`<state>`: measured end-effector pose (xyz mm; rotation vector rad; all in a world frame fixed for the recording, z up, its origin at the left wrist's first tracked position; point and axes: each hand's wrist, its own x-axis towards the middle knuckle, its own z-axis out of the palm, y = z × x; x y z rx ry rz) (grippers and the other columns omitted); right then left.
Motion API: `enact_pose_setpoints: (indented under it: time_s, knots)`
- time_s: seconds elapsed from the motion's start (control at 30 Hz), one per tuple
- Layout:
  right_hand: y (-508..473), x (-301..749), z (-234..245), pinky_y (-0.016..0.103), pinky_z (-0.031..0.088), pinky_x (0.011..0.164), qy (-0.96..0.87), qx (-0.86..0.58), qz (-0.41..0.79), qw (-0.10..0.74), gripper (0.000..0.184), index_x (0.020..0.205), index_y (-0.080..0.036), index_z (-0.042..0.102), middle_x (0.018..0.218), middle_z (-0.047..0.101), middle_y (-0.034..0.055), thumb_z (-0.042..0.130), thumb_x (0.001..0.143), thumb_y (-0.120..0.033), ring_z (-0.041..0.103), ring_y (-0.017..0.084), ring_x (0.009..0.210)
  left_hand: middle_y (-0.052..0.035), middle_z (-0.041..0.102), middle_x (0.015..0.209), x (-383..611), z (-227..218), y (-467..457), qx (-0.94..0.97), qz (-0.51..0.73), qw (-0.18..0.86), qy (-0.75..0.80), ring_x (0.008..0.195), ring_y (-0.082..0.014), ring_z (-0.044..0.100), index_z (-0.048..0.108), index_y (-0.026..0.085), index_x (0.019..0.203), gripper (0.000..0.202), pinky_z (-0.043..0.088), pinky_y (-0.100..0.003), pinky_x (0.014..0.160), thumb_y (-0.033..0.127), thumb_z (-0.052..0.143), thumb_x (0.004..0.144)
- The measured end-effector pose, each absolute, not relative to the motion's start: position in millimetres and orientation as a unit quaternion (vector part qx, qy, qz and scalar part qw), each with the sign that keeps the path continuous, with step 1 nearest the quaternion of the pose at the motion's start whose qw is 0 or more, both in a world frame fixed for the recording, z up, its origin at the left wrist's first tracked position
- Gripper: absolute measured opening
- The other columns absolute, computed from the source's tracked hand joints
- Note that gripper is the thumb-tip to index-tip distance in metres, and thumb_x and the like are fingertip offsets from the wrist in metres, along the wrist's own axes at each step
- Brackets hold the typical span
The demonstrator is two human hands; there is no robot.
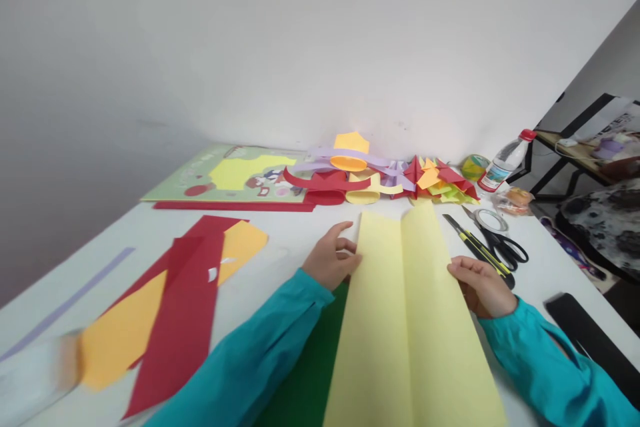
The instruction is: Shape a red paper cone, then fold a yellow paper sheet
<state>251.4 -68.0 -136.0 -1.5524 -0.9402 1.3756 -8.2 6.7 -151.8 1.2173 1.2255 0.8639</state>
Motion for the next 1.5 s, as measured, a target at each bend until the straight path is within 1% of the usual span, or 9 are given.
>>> enact_pose_setpoints:
  time_s: [0.17,0.23,0.3,0.37,0.6,0.93,1.13,1.27,1.5]
  knots:
    - [-66,259,-148,0.017,0.039,0.032,-0.396,-0.659,0.561,0.308,0.032,0.057,-0.017,0.058,0.046,0.060,-0.0007,0.076,0.056,-0.043,0.054,0.010,0.038,0.0026,0.056,0.071,-44,-159,-4,0.598,0.299,0.485,0.564,0.057,-0.0156,0.059,0.044,0.019,0.124,0.064,0.048,-0.027,0.051,0.037,0.066,0.066]
    - [-63,260,-153,0.017,0.037,0.029,-0.427,-0.672,0.538,0.278,0.033,0.054,-0.016,0.056,0.041,0.057,-0.0015,0.075,0.055,-0.043,0.051,0.010,0.035,-0.0036,0.060,0.077,-47,-156,-8,0.679,0.233,0.372,0.588,0.067,-0.0208,0.061,0.055,0.018,0.112,0.047,0.051,-0.033,0.062,0.040,0.061,0.071]
    - [-59,260,-156,0.016,0.035,0.028,-0.452,-0.681,0.513,0.260,0.033,0.053,-0.017,0.055,0.038,0.053,-0.0031,0.074,0.056,-0.044,0.048,0.008,0.032,-0.0161,0.062,0.099,-39,-148,-10,0.758,0.169,0.192,0.600,0.091,-0.0316,0.060,0.061,0.014,0.105,0.040,0.048,-0.045,0.080,0.039,0.058,0.074]
    - [-54,261,-156,0.016,0.035,0.029,-0.471,-0.683,0.503,0.242,0.035,0.053,-0.016,0.054,0.038,0.053,-0.0036,0.073,0.058,-0.045,0.048,0.008,0.032,-0.0257,0.050,0.126,-21,-141,-10,0.789,0.137,0.071,0.594,0.117,-0.0407,0.046,0.058,0.008,0.114,0.042,0.040,-0.053,0.092,0.030,0.054,0.078]
    - [-21,261,-157,0.017,0.036,0.031,-0.503,-0.685,0.464,0.250,0.042,0.061,-0.015,0.056,0.052,0.062,-0.0001,0.064,0.068,-0.056,0.054,0.009,0.037,-0.0258,0.044,0.136,40,-165,7,0.886,0.110,0.093,0.441,0.129,-0.0370,0.038,0.057,0.001,0.117,0.045,0.032,-0.047,0.105,0.033,0.054,0.084]
    - [49,239,-175,0.027,0.051,0.055,-0.568,-0.692,0.313,0.316,0.033,0.093,-0.020,0.063,0.070,0.070,0.0014,0.072,0.065,-0.035,0.065,0.018,0.061,-0.0155,0.060,0.122,32,-192,23,0.898,0.183,-0.081,0.392,0.112,-0.0299,0.055,0.063,0.011,0.111,0.040,0.045,-0.042,0.091,0.040,0.048,0.087]
    - [38,240,-190,0.027,0.048,0.051,-0.667,-0.671,0.144,0.290,0.032,0.102,-0.020,0.063,0.065,0.066,-0.0009,0.061,0.074,-0.034,0.058,0.016,0.054,-0.0123,0.065,0.110,21,-201,39,0.886,0.281,-0.094,0.356,0.103,-0.0263,0.057,0.066,0.014,0.095,0.027,0.046,-0.040,0.086,0.029,0.045,0.088]
    - [36,237,-191,0.030,0.051,0.060,-0.740,-0.609,0.011,0.287,0.031,0.105,-0.016,0.061,0.084,0.067,0.0065,0.054,0.080,-0.032,0.062,0.020,0.068,-0.0139,0.062,0.114,18,-213,43,0.874,0.313,-0.079,0.363,0.110,-0.0284,0.052,0.065,0.014,0.099,0.028,0.044,-0.044,0.092,0.029,0.046,0.086]
    - [35,230,-182,0.035,0.052,0.071,-0.829,-0.464,-0.154,0.273,0.021,0.101,-0.012,0.063,0.091,0.067,0.0120,0.048,0.086,-0.016,0.060,0.023,0.083,-0.0138,0.060,0.118,14,-210,41,0.879,0.307,-0.048,0.362,0.113,-0.0289,0.050,0.064,0.014,0.104,0.031,0.045,-0.046,0.094,0.023,0.041,0.086]
